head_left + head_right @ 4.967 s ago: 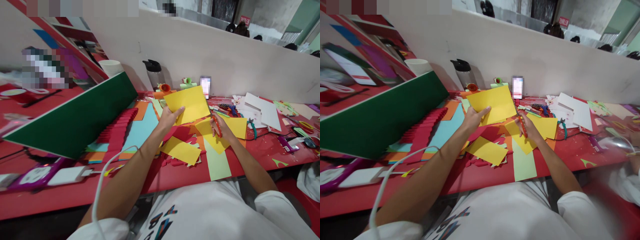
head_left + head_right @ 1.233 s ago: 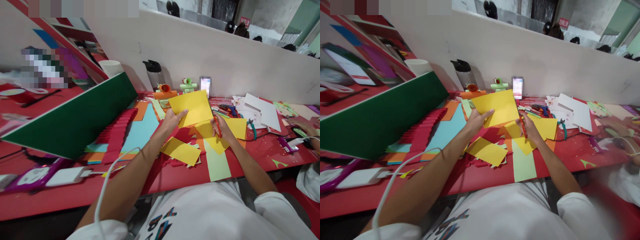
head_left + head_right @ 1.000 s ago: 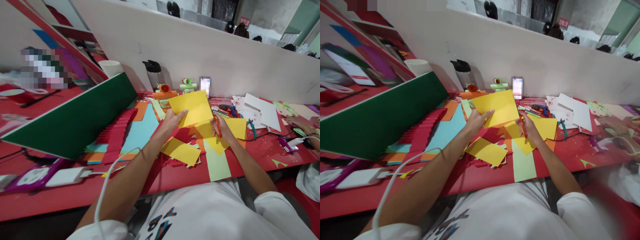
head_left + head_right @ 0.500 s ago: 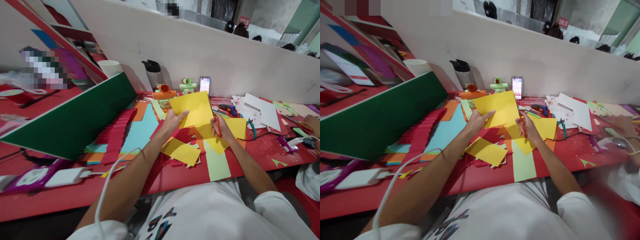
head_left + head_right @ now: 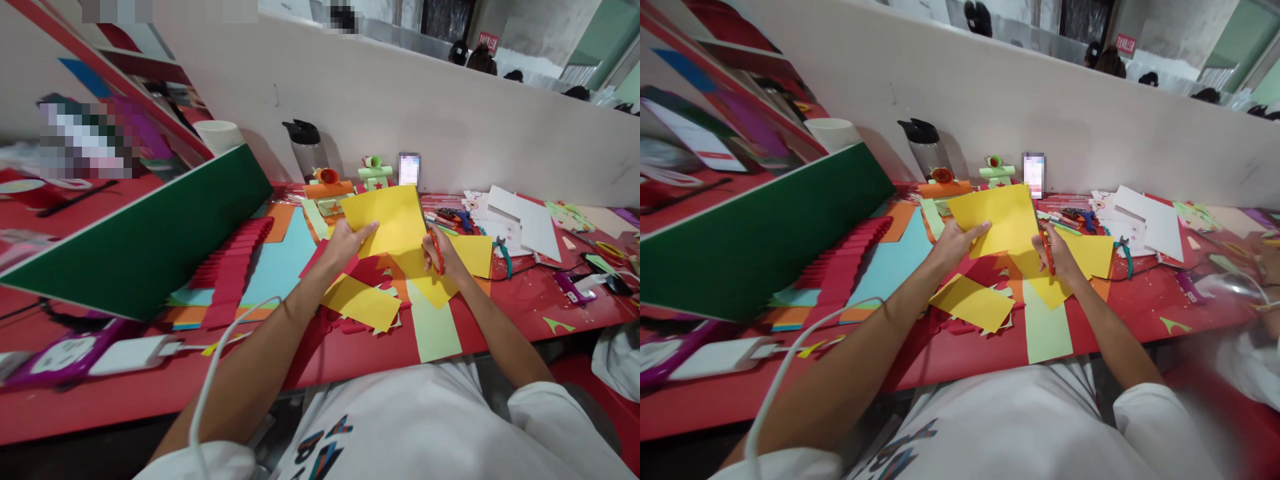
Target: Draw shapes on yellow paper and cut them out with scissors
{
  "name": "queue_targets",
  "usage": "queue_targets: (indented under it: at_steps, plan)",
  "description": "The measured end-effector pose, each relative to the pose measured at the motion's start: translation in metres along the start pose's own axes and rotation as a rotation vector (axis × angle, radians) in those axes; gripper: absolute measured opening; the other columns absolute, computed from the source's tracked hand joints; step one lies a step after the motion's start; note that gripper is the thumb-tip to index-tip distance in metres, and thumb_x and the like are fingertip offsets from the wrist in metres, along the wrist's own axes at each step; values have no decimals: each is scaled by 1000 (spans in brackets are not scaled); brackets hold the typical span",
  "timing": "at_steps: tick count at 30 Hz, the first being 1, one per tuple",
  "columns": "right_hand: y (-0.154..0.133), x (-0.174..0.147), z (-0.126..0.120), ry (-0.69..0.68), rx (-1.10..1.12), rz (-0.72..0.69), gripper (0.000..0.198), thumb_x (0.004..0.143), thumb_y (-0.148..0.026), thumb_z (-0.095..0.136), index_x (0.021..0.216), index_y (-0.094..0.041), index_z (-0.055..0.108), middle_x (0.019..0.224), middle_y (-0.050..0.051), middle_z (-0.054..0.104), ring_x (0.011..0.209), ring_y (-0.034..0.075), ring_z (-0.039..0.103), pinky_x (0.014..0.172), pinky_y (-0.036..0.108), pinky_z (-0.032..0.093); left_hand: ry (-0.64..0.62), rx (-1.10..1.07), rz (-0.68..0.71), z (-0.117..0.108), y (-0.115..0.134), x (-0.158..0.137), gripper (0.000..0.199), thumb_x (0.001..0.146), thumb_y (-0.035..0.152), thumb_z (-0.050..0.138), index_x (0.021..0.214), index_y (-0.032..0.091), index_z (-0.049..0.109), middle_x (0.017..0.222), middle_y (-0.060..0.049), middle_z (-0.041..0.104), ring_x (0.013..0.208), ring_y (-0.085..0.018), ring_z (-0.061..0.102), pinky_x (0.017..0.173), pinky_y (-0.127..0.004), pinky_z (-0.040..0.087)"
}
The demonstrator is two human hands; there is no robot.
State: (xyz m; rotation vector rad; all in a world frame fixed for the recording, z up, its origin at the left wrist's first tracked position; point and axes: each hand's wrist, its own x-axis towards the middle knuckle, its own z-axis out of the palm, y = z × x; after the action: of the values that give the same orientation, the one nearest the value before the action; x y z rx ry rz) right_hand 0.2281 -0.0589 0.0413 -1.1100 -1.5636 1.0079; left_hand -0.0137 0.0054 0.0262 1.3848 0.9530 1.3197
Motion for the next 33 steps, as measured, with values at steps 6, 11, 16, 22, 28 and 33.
queue_targets:
  at_steps: [6,11,16,22,28,33]
  plan:
    - [1,1,1,9,-3,6,64,84,-85,66,100,-25,52,67,-8,45,45,9,49,41,20,53,-11,-24,3,3,4,-3,62,75,58,88,115,13,75,121,-18,80,107,-34,77,94,-43,64]
    - [1,0,2,19,30,8,58,87,-78,70,103,-25,55,66,-9,43,44,8,47,42,19,53,-6,-37,9,4,4,-4,61,75,56,87,116,12,75,126,-19,78,109,-34,76,97,-43,63]
    - [0,0,2,27,35,14,59,86,-79,71,102,-25,53,64,-10,43,43,8,46,40,20,53,-17,-30,6,3,3,-2,63,74,58,88,116,13,75,124,-19,79,110,-34,76,94,-42,64]
    - [0,-1,0,18,0,7,63,86,-85,65,103,-25,52,62,-10,45,45,9,47,43,20,53,-33,1,-10,4,9,-7,62,74,58,88,114,13,76,116,-16,81,105,-33,77,92,-41,63]
    - [-1,0,0,22,13,14,61,87,-82,66,104,-26,50,65,-9,43,48,10,47,44,20,54,-37,10,-30,6,15,-11,66,73,59,89,118,13,75,119,-17,81,108,-33,77,90,-40,63]
    - [2,0,1,32,4,18,58,88,-80,67,97,-26,48,63,-10,42,45,10,49,41,20,52,-34,21,-23,6,12,-10,64,73,59,88,117,14,75,119,-16,81,102,-31,77,85,-38,62]
